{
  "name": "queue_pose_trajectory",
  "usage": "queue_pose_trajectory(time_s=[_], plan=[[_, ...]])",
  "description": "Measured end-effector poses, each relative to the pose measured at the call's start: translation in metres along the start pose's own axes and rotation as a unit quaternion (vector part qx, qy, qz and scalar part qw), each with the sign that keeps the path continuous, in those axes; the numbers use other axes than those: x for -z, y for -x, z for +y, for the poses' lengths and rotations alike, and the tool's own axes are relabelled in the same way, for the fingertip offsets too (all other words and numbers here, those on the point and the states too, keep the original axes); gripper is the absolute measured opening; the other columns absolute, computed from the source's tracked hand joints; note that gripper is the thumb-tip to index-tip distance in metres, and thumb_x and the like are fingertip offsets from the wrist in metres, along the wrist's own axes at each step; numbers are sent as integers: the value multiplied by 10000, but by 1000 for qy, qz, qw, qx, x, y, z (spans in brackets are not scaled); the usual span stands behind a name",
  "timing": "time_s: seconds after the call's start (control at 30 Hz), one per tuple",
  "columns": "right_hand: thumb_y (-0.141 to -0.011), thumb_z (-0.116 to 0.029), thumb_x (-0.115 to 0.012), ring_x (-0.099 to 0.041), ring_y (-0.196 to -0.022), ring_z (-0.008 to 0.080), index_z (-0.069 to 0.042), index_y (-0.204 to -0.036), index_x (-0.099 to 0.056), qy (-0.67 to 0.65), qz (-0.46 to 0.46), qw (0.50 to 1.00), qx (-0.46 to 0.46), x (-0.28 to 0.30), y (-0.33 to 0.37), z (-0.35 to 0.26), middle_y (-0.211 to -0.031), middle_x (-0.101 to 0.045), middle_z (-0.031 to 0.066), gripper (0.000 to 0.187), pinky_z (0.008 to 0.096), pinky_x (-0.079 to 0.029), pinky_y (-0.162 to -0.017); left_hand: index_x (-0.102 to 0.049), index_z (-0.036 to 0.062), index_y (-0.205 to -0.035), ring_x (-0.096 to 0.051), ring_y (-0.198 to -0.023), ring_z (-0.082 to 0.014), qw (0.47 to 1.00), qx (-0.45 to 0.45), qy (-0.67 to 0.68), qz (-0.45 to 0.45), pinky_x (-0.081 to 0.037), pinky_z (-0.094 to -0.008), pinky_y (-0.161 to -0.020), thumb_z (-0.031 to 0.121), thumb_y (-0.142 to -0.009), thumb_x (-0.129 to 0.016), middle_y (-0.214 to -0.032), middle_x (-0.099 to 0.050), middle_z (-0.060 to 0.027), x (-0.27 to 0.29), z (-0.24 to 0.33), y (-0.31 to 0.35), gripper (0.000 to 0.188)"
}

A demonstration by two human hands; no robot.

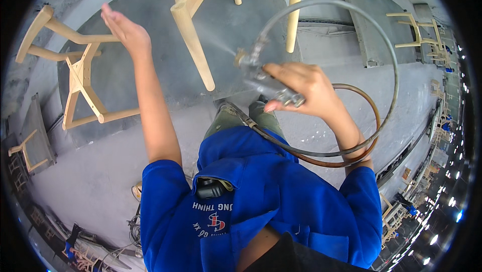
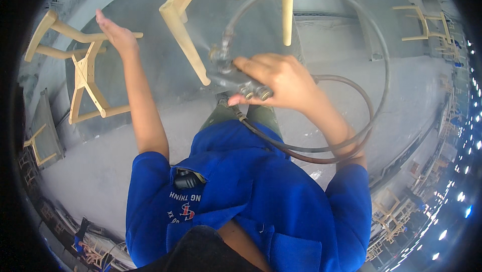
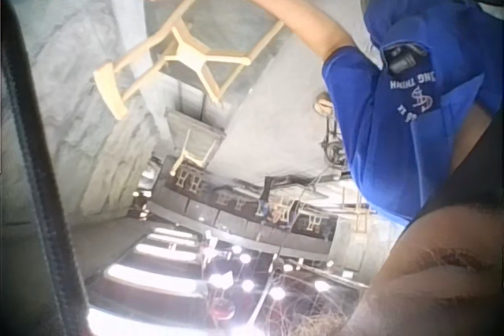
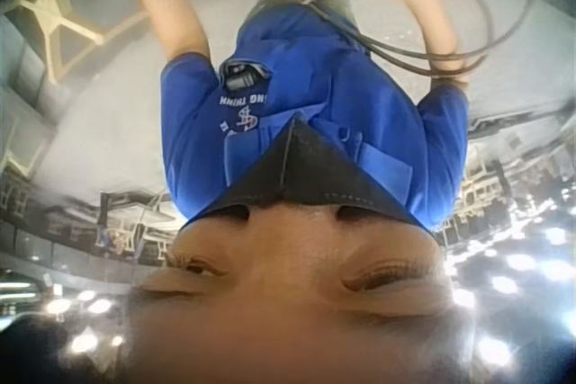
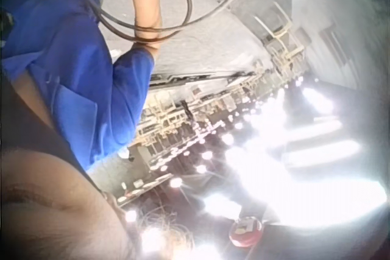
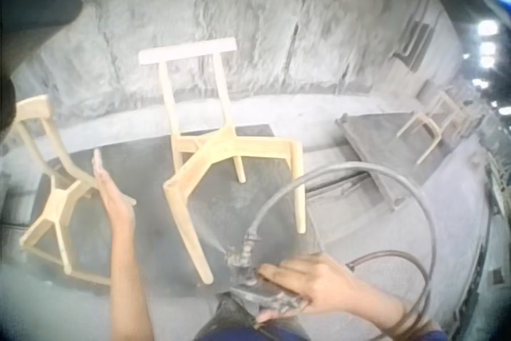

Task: The person uses a handheld spray gun to apply finish to multiple wooden chairs in a factory. They rotate each chair to coat all sides, then move to the next unit on the production line.

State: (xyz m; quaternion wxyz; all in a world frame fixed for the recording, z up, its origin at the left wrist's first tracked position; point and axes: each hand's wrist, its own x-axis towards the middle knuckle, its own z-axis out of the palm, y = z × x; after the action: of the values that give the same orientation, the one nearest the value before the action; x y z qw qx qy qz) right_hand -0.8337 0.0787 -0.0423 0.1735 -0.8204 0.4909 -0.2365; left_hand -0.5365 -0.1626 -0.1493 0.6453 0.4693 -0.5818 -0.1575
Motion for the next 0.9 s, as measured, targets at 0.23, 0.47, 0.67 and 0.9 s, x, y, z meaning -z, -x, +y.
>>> queue_pose_trajectory(time_s=[0.23,0.47,0.67,0.9], plan=[[-827,-700,-665,-701,-762,326,-37,-1118,-723,-34,-222,971,-77,-49,34,26,-841,-709,130,726,411,-561,-696,-364,75,-1560,-206,-1543,-327,921,-79,-252,-285,-74,-558,-1240,521,-1053,-353,-1599,-345,-224,-71,-31,6,675],[-898,-544,-704,-727,-830,332,6,-1200,-706,-128,-297,919,-226,-108,37,98,-1015,-735,217,627,392,-560,-756,-515,52,-1451,-422,-1419,-374,868,-60,-292,-396,-216,-548,-1210,463,-1062,-307,-1480,-529,-172,-85,-27,-23,602],[-878,-532,-736,-724,-758,306,-12,-1167,-730,0,-150,971,-186,-155,-70,164,-1006,-745,207,596,395,-571,-705,-535,77,-1443,-422,-1420,-372,873,-24,-201,-444,-255,-522,-1202,526,-1064,-227,-1501,-503,-177,-115,-65,-80,663],[-874,-628,-667,-708,-708,328,-65,-1075,-732,122,122,985,28,-165,-167,179,-825,-724,133,602,436,-578,-627,-498,-4,-1454,-415,-1430,-363,886,27,-197,-419,-288,-386,-1203,535,-1060,-264,-1518,-461,-232,-134,-111,-119,706]])
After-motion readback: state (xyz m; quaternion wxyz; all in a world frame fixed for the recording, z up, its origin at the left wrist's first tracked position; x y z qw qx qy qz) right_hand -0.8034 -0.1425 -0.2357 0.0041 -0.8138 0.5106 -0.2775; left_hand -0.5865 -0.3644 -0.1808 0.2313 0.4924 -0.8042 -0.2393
